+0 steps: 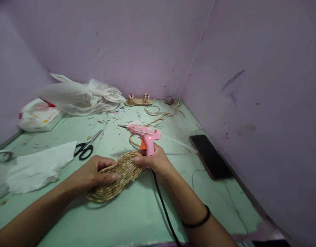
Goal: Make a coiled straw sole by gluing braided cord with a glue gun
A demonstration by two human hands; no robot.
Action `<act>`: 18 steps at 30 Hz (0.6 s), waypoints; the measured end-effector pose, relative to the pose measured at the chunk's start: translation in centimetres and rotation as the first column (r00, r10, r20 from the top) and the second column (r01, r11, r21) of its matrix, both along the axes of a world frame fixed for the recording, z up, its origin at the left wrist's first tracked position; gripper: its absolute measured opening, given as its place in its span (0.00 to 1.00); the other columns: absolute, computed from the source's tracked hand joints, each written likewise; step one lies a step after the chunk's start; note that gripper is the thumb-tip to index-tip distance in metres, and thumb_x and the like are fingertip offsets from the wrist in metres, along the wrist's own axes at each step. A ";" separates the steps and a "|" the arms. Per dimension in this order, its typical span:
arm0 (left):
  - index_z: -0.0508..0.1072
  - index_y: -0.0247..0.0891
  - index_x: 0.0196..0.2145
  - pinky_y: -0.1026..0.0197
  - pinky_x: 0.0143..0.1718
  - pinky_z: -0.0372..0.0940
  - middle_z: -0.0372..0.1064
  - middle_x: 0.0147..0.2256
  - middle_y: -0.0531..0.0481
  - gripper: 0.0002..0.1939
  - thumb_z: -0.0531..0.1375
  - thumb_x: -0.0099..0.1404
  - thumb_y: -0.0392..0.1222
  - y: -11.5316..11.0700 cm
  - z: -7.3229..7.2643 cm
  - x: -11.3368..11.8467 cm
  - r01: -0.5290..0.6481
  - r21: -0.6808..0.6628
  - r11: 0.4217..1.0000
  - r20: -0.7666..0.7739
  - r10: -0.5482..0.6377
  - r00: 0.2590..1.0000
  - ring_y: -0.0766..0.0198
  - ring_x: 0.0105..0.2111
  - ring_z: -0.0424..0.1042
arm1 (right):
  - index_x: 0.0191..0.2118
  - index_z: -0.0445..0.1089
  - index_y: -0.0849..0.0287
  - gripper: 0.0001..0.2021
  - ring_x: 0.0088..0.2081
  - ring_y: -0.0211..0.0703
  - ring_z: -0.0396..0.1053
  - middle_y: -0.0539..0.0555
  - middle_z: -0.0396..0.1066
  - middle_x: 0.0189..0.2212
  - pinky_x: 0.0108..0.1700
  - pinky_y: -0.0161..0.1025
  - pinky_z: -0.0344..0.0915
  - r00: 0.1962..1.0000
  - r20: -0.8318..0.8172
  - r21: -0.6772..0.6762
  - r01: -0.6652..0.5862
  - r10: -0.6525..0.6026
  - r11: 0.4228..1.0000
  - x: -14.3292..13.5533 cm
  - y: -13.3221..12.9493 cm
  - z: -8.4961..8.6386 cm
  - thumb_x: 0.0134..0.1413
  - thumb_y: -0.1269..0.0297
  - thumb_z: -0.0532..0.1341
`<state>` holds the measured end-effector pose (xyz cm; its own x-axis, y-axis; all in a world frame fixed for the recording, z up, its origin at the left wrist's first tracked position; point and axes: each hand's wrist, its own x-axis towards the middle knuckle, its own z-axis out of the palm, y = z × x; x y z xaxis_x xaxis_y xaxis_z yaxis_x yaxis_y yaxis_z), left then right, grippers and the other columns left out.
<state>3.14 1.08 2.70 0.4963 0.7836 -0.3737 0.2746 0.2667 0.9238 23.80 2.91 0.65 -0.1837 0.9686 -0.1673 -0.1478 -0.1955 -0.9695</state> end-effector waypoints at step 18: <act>0.72 0.32 0.25 0.66 0.22 0.58 0.70 0.21 0.50 0.16 0.69 0.43 0.45 0.0 -1.0 0.9 -0.385 -0.175 0.906 0.187 0.414 0.891 0.69 0.20 0.65 | 0.27 0.67 0.62 0.13 0.17 0.29 0.63 0.49 0.71 0.23 0.18 0.28 0.63 0.963 -0.002 -0.084 0.270 -0.271 0.959 2.1 2.0 0.1 0.36 0.64 0.71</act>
